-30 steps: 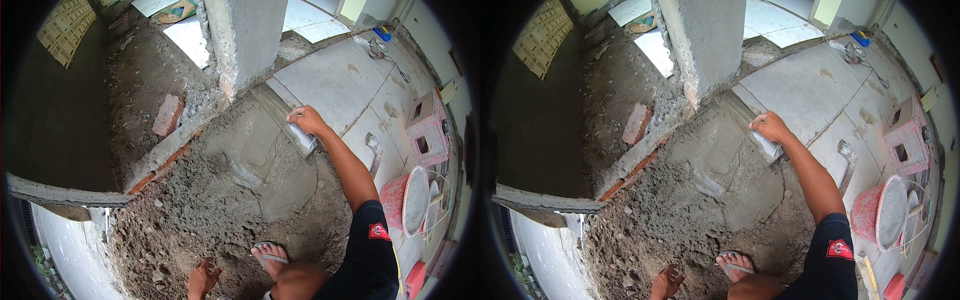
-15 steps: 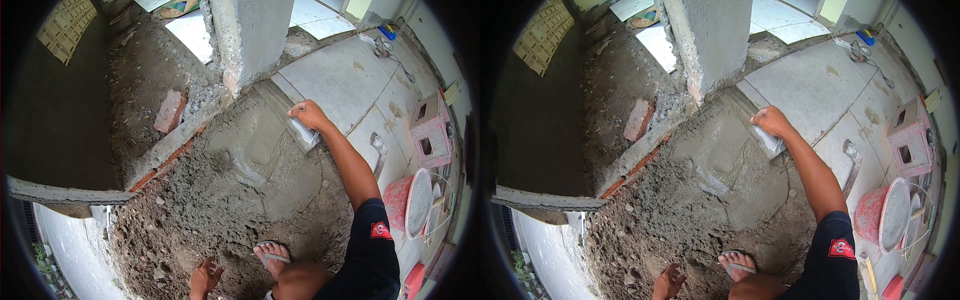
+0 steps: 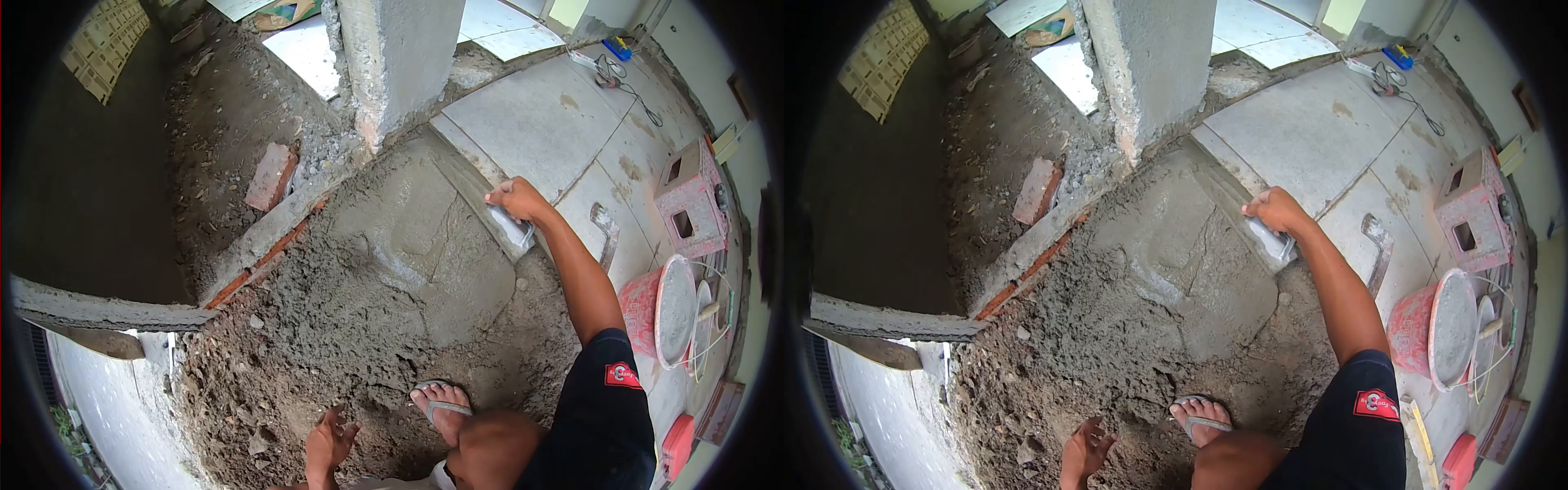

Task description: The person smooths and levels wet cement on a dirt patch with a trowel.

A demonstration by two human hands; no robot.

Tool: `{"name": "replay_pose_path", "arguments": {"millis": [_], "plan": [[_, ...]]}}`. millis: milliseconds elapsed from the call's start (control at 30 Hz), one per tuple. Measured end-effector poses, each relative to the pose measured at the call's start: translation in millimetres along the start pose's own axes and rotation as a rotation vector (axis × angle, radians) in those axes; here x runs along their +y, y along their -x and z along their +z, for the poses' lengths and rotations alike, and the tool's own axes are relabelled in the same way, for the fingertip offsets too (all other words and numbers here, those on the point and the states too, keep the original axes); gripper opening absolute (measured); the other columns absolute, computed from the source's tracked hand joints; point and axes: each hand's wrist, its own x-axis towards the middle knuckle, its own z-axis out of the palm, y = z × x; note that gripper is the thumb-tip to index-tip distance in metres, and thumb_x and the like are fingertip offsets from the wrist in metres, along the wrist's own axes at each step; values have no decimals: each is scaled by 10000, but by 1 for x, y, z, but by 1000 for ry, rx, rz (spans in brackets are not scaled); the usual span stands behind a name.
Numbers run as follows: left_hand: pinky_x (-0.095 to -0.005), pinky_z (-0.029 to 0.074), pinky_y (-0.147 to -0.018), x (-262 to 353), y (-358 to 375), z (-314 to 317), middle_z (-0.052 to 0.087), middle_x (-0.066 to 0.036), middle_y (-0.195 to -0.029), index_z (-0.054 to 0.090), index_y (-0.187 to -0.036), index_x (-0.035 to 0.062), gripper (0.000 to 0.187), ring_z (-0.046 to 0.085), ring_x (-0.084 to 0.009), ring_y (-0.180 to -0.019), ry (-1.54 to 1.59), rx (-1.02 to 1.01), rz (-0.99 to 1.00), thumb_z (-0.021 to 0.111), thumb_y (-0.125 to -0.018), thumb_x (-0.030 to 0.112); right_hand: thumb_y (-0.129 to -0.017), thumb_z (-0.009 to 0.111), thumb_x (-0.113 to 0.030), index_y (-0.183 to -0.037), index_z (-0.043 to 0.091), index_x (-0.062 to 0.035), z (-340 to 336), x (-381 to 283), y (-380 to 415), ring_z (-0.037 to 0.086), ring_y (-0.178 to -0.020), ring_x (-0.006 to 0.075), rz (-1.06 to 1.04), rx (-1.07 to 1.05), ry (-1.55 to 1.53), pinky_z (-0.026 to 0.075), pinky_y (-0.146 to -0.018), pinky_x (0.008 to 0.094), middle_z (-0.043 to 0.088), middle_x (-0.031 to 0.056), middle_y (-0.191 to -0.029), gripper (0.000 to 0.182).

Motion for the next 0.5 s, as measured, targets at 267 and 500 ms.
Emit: {"name": "replay_pose_path", "arguments": {"millis": [267,500], "plan": [[-454,566,-846,-7,7,2,758,-146,-1036,599,-1372,77,590,731,-330,-962,-14,-43,74,743,-919,428,-899,750,-362,-1189,727,23,13,79,127,698,-1097,406,-100,194,344,524,-988,443,732,267,-1122,483],[-451,572,-856,-3,17,-1,765,-124,-1041,579,-1389,80,601,736,-323,-967,-38,-27,57,737,-928,431,-943,691,-314,-1254,677,16,56,12,89,694,-1055,449,-188,334,546,546,-921,512,723,286,-1091,454]]}}
